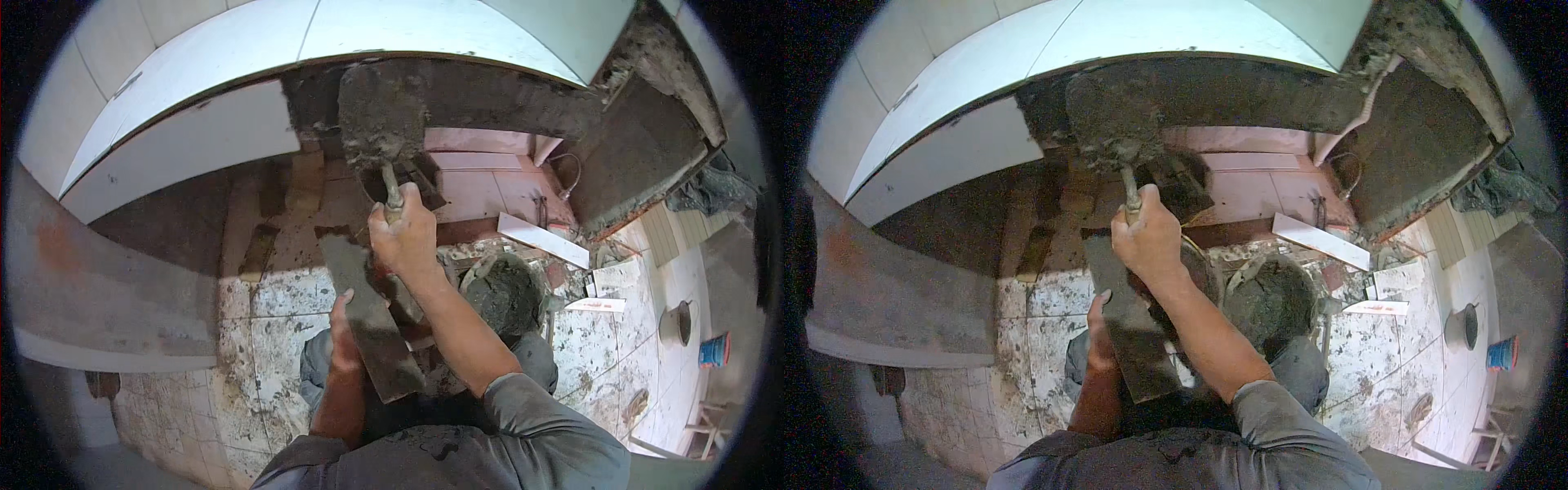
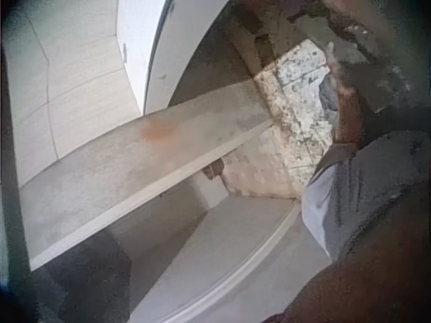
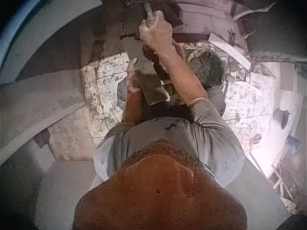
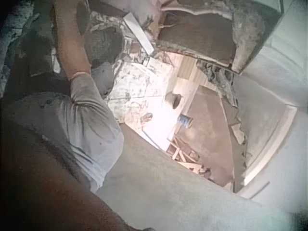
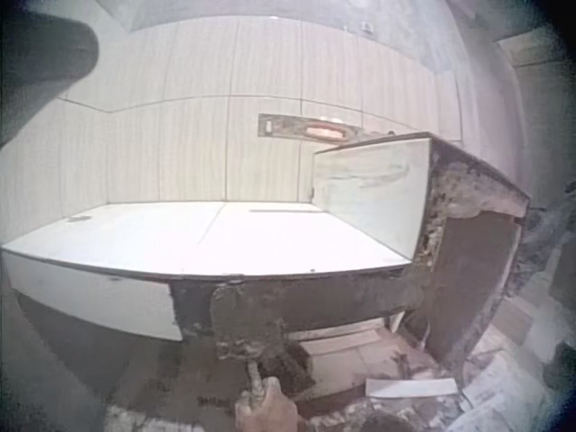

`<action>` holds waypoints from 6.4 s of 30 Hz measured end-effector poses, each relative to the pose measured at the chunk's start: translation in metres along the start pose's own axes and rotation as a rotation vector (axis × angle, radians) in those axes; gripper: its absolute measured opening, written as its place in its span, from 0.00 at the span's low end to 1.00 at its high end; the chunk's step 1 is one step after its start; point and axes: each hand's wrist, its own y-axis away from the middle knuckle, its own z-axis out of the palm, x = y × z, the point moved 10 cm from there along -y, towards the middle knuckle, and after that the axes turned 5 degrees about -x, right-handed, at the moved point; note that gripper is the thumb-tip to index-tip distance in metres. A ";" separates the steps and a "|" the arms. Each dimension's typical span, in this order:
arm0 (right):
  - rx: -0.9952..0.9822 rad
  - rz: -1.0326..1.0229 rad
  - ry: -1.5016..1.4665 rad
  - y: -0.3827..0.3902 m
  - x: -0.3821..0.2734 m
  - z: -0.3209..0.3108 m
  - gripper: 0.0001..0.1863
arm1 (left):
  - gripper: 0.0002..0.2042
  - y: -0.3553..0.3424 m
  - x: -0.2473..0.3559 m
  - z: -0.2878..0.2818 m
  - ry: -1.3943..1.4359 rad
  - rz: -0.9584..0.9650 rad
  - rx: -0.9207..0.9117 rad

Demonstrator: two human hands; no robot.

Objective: Installing white tiles onto a structure using mortar and tools like a trowel and mallet.

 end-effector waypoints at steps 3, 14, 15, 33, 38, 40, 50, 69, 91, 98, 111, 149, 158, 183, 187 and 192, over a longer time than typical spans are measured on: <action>0.063 -0.108 0.048 0.001 -0.012 0.006 0.15 | 0.20 -0.005 0.012 -0.001 0.015 0.122 -0.081; -0.156 0.038 0.350 0.052 0.049 0.006 0.16 | 0.24 -0.017 0.019 -0.022 -0.025 0.181 -0.149; -0.172 0.157 0.389 0.055 0.058 0.001 0.16 | 0.24 -0.019 0.017 -0.029 -0.016 0.174 -0.125; 0.014 -0.114 0.342 0.035 0.030 0.016 0.18 | 0.17 -0.022 0.020 -0.028 0.031 0.206 -0.201; -0.254 0.087 0.572 0.080 0.112 -0.055 0.23 | 0.20 -0.004 0.021 -0.016 -0.033 0.214 -0.129; -0.368 0.179 0.594 0.092 0.145 -0.106 0.25 | 0.22 0.009 0.019 -0.022 -0.113 0.221 -0.009; -0.868 0.383 1.038 0.128 0.283 -0.238 0.24 | 0.24 0.005 0.007 -0.001 -0.050 0.138 -0.063; -1.438 0.003 1.390 0.194 0.394 -0.104 0.08 | 0.23 0.007 -0.010 -0.004 -0.185 0.116 0.052; -1.291 0.945 0.606 0.175 0.343 -0.196 0.16 | 0.25 -0.017 -0.023 -0.006 -0.191 0.066 -0.069; -0.825 1.023 0.180 0.201 0.347 -0.248 0.10 | 0.24 -0.014 -0.032 0.006 -0.168 0.040 -0.032; -0.843 0.734 0.166 0.145 0.199 -0.221 0.27 | 0.23 -0.005 -0.029 0.017 -0.259 0.073 0.013; -0.740 -0.476 0.270 0.196 0.029 -0.120 0.31 | 0.36 0.005 -0.031 0.084 0.050 0.285 -0.290; -0.302 -0.640 0.319 0.147 -0.012 -0.185 0.24 | 0.31 0.005 0.000 0.131 0.089 0.543 -0.374; 0.083 -0.124 -0.634 -0.073 0.113 -0.293 0.22 | 0.36 0.005 0.073 0.252 -0.148 0.809 -0.313; 0.074 -0.157 -0.687 -0.086 0.117 -0.284 0.24 | 0.39 0.009 0.081 0.256 -0.175 0.848 -0.355; 0.065 -0.130 -0.728 -0.102 0.125 -0.277 0.24 | 0.34 0.008 0.090 0.263 -0.188 0.883 -0.367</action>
